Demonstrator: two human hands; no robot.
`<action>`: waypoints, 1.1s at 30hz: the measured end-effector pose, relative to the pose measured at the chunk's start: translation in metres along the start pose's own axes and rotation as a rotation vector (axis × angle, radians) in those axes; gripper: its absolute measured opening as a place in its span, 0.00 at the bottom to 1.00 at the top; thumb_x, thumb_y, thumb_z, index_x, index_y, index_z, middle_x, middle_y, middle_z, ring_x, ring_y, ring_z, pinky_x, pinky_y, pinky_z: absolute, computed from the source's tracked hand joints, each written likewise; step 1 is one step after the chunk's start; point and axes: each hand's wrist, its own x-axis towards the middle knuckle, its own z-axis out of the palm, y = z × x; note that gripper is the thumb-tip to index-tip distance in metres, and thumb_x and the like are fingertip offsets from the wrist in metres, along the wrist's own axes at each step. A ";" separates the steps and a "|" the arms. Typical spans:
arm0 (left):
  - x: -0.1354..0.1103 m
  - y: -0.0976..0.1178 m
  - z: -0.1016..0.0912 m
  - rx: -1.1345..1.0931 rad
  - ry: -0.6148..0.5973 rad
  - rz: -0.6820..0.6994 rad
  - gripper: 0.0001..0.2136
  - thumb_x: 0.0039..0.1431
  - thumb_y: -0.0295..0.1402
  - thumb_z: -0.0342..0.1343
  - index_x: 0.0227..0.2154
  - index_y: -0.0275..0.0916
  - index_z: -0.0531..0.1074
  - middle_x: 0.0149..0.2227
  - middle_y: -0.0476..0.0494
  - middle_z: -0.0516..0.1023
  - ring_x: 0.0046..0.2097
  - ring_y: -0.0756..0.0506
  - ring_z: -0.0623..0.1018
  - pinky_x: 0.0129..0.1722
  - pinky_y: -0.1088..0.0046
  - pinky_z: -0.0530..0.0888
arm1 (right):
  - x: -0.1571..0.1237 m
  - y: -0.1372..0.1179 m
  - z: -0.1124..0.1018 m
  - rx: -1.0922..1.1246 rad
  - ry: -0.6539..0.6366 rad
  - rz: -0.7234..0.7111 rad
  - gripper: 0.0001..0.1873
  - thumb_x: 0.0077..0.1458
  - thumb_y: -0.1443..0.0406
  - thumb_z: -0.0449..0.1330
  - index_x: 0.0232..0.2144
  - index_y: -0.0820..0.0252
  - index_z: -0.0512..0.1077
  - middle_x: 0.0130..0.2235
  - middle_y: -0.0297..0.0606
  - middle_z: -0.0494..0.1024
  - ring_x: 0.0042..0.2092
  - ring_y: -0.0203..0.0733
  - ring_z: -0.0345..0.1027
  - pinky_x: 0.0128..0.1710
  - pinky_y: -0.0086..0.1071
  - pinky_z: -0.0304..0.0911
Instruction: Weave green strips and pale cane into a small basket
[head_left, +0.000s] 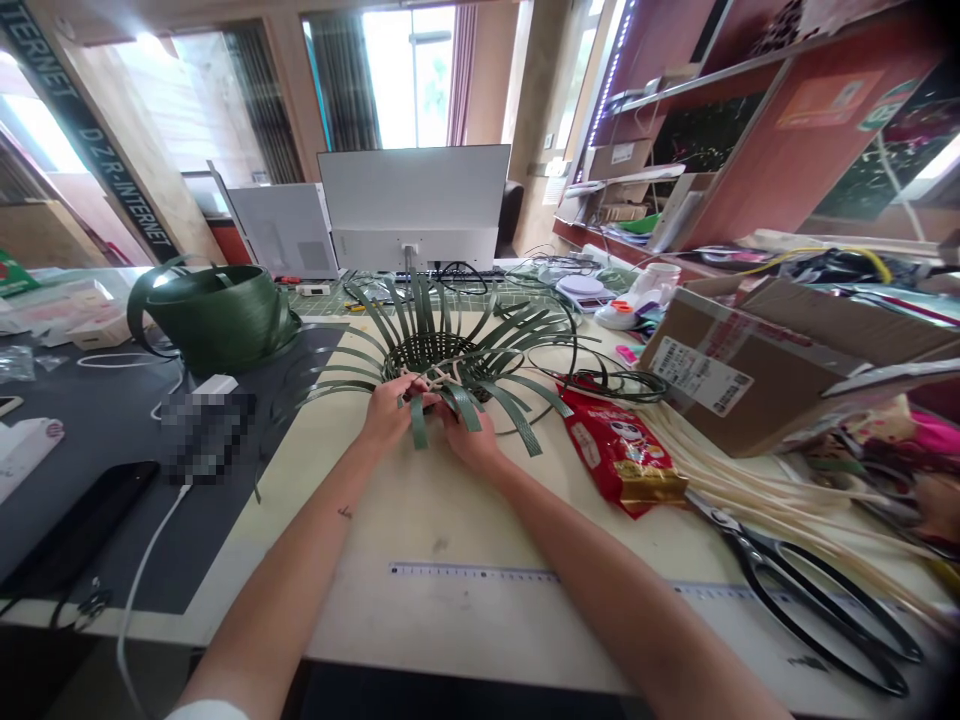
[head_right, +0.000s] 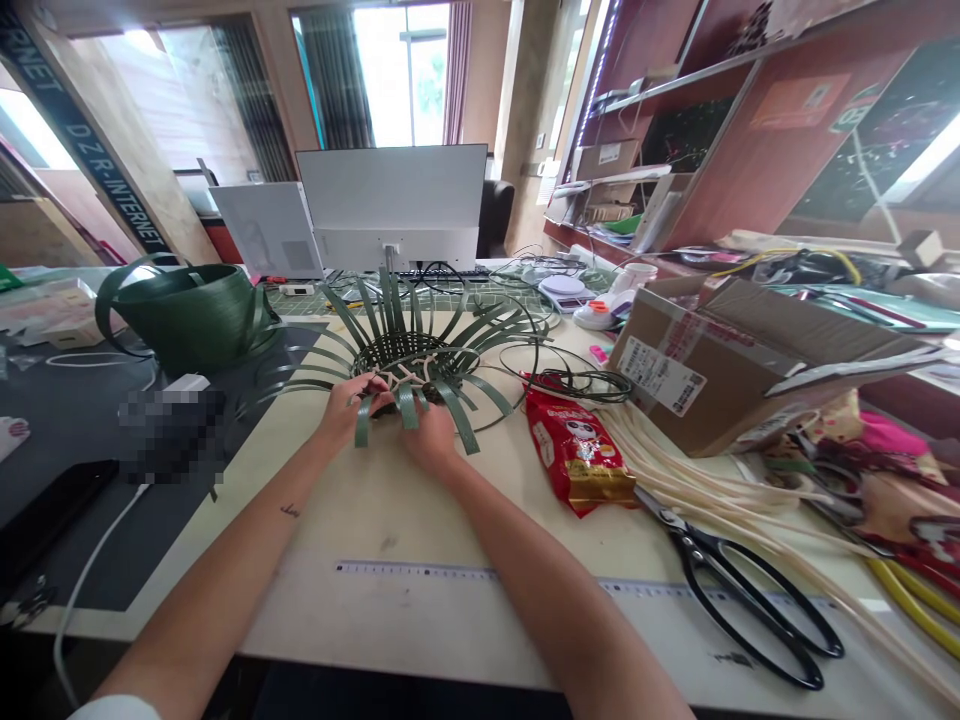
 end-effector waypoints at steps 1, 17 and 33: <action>0.002 0.000 0.002 0.041 0.026 -0.001 0.12 0.54 0.43 0.55 0.27 0.39 0.73 0.28 0.48 0.76 0.32 0.48 0.73 0.34 0.76 0.67 | 0.000 -0.002 0.001 -0.002 0.005 0.000 0.14 0.59 0.67 0.49 0.39 0.58 0.74 0.38 0.41 0.78 0.38 0.45 0.70 0.35 0.31 0.61; 0.061 -0.020 0.009 -0.108 -0.017 -0.258 0.05 0.41 0.30 0.57 0.18 0.37 0.66 0.19 0.52 0.70 0.26 0.49 0.71 0.30 0.74 0.66 | 0.011 -0.009 -0.011 0.082 -0.072 -0.127 0.15 0.58 0.68 0.46 0.32 0.63 0.73 0.30 0.40 0.77 0.28 0.38 0.65 0.28 0.28 0.53; 0.044 -0.018 0.000 -0.056 -0.093 -0.048 0.09 0.54 0.38 0.54 0.25 0.38 0.68 0.26 0.50 0.73 0.31 0.49 0.71 0.35 0.74 0.67 | 0.017 0.016 -0.012 0.153 -0.070 -0.164 0.15 0.57 0.69 0.48 0.36 0.61 0.75 0.35 0.41 0.78 0.36 0.42 0.70 0.39 0.31 0.62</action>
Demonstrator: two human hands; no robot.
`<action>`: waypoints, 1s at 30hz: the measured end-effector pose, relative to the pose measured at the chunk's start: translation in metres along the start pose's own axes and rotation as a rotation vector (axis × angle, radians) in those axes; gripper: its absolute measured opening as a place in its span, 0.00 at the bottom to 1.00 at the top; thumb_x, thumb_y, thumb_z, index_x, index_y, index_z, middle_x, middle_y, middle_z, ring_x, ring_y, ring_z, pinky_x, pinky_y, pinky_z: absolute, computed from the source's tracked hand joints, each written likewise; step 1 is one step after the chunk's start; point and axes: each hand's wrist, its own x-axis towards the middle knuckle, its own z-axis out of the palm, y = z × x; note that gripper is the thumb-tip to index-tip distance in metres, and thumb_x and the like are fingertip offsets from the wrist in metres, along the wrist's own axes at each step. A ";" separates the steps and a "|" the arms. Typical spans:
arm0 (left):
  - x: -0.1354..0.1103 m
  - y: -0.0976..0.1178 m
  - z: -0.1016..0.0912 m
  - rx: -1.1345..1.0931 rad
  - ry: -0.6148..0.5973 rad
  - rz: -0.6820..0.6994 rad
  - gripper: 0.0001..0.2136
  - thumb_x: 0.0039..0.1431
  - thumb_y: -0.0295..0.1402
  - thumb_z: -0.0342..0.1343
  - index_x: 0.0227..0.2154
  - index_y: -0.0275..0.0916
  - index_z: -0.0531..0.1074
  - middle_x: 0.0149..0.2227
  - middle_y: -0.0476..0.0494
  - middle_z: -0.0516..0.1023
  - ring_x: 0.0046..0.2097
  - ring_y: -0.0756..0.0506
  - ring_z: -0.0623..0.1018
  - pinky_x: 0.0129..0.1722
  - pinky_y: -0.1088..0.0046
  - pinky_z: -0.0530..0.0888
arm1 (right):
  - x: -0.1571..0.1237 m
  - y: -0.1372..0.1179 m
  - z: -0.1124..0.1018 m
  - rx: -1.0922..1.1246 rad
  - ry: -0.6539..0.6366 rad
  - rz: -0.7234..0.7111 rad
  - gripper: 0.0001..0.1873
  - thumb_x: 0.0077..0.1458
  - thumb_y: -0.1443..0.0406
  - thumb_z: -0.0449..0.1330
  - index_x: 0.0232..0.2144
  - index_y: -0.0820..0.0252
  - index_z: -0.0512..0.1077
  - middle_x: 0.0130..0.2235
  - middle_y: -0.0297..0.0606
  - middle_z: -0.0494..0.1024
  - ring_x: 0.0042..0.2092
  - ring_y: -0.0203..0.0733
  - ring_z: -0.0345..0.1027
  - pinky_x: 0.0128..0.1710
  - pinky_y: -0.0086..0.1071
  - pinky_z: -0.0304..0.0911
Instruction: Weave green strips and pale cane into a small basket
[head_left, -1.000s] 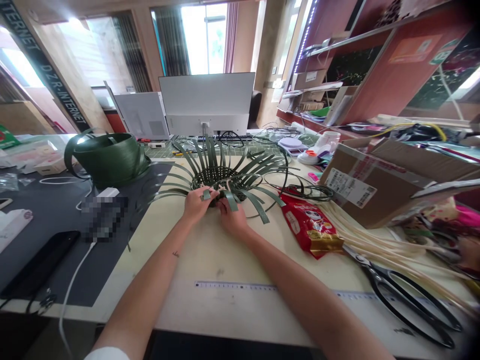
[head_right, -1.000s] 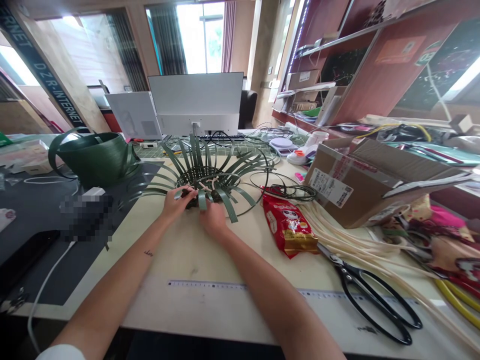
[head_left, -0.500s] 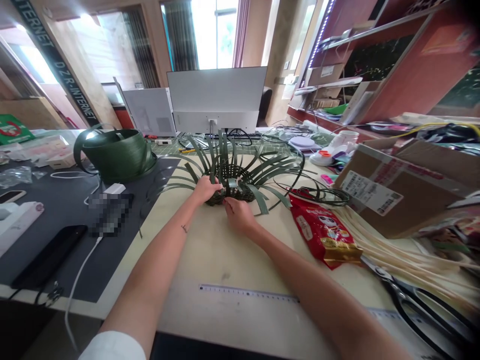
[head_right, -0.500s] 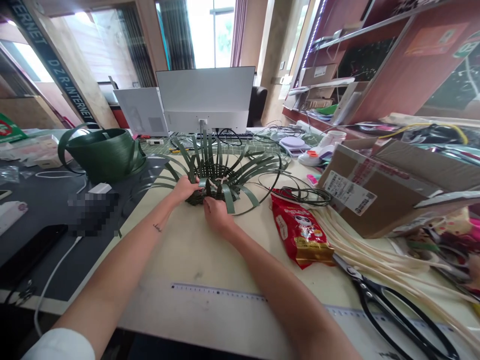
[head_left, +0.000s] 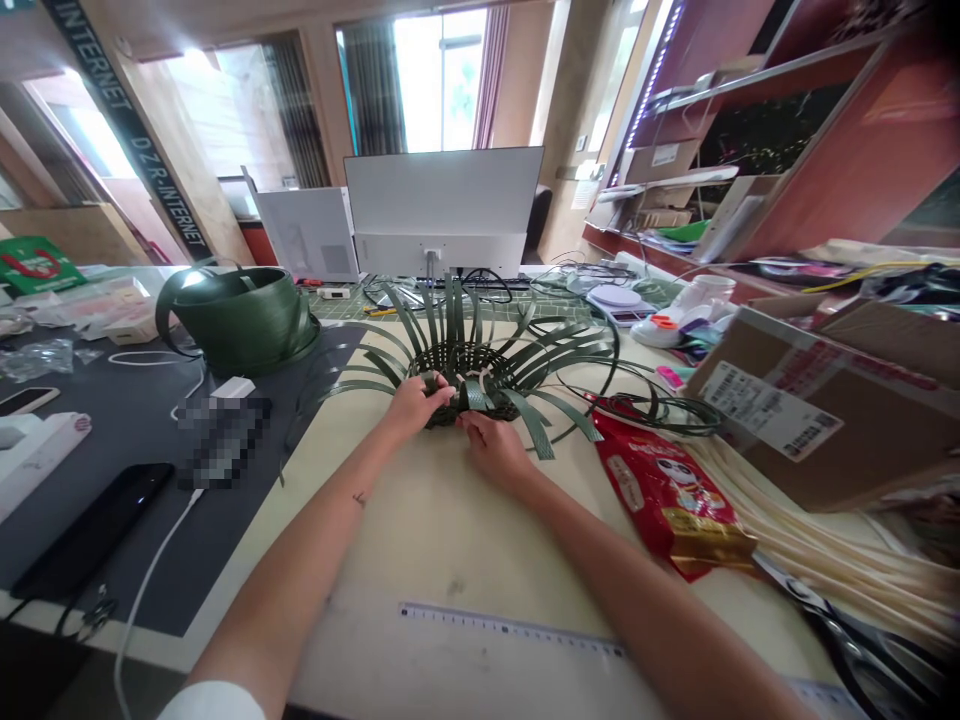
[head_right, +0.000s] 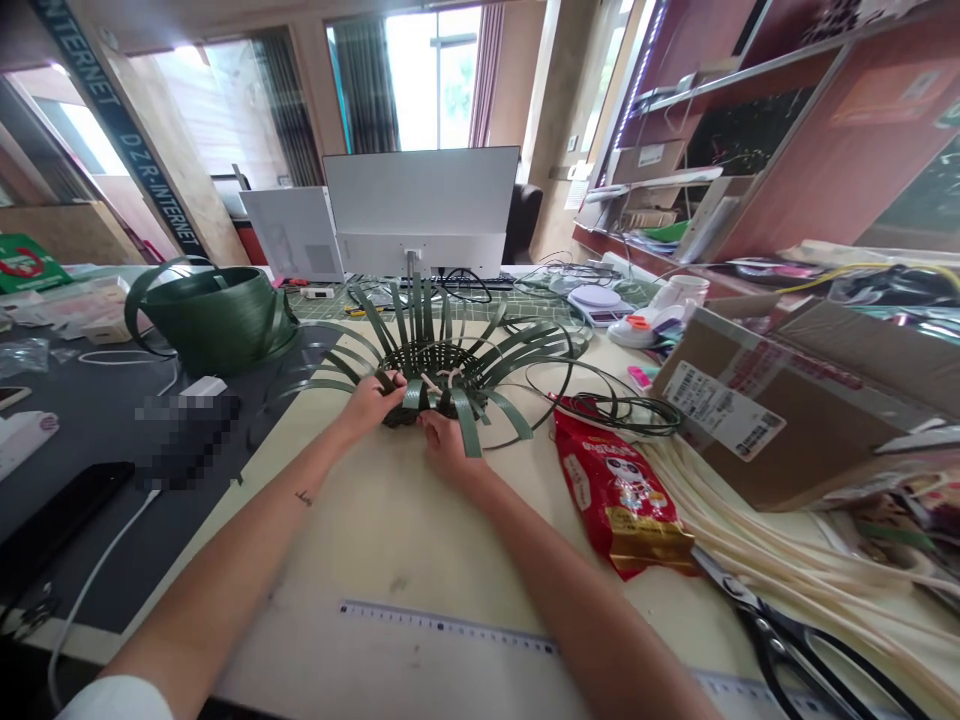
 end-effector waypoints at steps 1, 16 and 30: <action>-0.005 0.002 0.001 -0.001 0.019 0.009 0.09 0.55 0.39 0.53 0.26 0.38 0.68 0.28 0.50 0.73 0.33 0.49 0.71 0.36 0.75 0.68 | 0.001 0.001 0.001 0.001 0.009 -0.003 0.15 0.57 0.69 0.48 0.37 0.60 0.75 0.37 0.42 0.78 0.38 0.43 0.70 0.40 0.32 0.62; -0.004 0.013 0.001 -0.347 0.012 0.029 0.16 0.46 0.39 0.63 0.36 0.36 0.70 0.40 0.40 0.75 0.43 0.45 0.74 0.46 0.69 0.71 | 0.007 0.010 0.005 0.011 -0.009 -0.029 0.16 0.54 0.72 0.48 0.39 0.59 0.73 0.41 0.41 0.76 0.43 0.45 0.67 0.43 0.37 0.63; -0.006 0.020 0.001 0.038 0.034 0.018 0.10 0.54 0.38 0.52 0.23 0.38 0.68 0.27 0.47 0.74 0.33 0.48 0.72 0.36 0.74 0.68 | 0.008 -0.002 -0.002 0.004 0.005 0.092 0.13 0.55 0.69 0.47 0.28 0.60 0.71 0.33 0.42 0.76 0.36 0.44 0.68 0.35 0.32 0.61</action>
